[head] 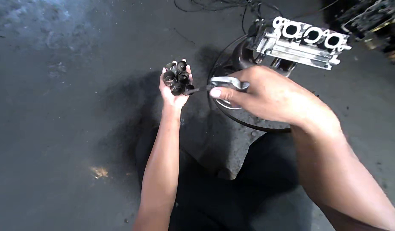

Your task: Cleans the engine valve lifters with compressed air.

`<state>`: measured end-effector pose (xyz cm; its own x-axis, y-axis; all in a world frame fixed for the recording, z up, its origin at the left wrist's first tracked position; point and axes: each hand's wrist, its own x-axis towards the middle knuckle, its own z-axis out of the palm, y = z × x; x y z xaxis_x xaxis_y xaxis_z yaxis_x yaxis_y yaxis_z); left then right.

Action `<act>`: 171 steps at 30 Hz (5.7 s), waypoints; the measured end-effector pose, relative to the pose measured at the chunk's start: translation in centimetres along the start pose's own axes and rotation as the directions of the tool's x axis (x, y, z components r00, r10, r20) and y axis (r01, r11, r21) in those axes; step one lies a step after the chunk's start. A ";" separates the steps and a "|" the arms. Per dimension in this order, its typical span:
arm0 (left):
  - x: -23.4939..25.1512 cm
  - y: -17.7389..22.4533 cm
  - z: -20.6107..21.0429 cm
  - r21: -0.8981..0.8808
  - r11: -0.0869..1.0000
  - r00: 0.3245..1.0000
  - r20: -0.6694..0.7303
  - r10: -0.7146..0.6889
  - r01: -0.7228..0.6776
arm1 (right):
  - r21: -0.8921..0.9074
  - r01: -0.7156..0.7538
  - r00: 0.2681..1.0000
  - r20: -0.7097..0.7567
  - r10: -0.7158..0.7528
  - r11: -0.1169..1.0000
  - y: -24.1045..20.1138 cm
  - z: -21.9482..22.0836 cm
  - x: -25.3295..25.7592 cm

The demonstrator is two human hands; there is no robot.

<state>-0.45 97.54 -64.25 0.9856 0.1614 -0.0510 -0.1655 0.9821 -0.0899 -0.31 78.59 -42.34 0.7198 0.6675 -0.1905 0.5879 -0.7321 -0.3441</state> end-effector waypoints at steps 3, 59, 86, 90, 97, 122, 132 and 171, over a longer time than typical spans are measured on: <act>0.1 0.2 0.1 0.008 1.000 1.000 0.007 0.016 -0.016 | -0.005 -0.011 0.993 -0.119 0.010 1.000 0.8 0.5 -1.3; -0.6 -1.8 1.5 -0.022 1.000 0.999 0.030 -0.018 0.019 | 0.804 -0.133 0.988 0.058 0.147 0.579 12.4 3.1 6.4; -0.3 -2.3 1.1 0.040 0.999 1.000 -0.003 -0.024 0.025 | 0.158 -0.044 0.994 0.105 0.027 0.987 -0.3 -3.7 7.3; -0.2 -1.9 1.1 0.076 0.997 0.998 -0.063 0.020 -0.016 | -0.009 -0.087 0.989 0.122 0.087 0.996 -1.5 -3.1 6.6; 0.0 -1.8 0.7 0.103 0.994 0.999 -0.028 0.041 -0.038 | -0.186 -0.070 0.992 0.094 0.088 0.980 -3.3 -2.6 6.7; 0.1 -1.5 0.5 0.062 0.998 0.999 -0.019 0.035 -0.034 | -0.094 -0.086 0.981 0.166 0.101 0.992 -2.4 -2.2 7.5; 0.0 -1.6 0.8 0.064 0.998 0.999 -0.037 0.027 -0.025 | 0.055 -0.120 0.973 0.206 0.107 0.991 -0.9 -1.7 9.0; 0.6 -0.6 -1.1 0.032 0.998 0.998 -0.044 0.047 -0.046 | -0.418 0.059 0.976 -0.167 -0.141 0.907 -5.9 8.4 -0.7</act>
<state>0.23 96.97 -65.36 0.9742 0.2030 -0.0987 -0.2091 0.9763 -0.0560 -7.36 83.59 -47.86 0.6814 0.7318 0.0158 0.7299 -0.6809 0.0608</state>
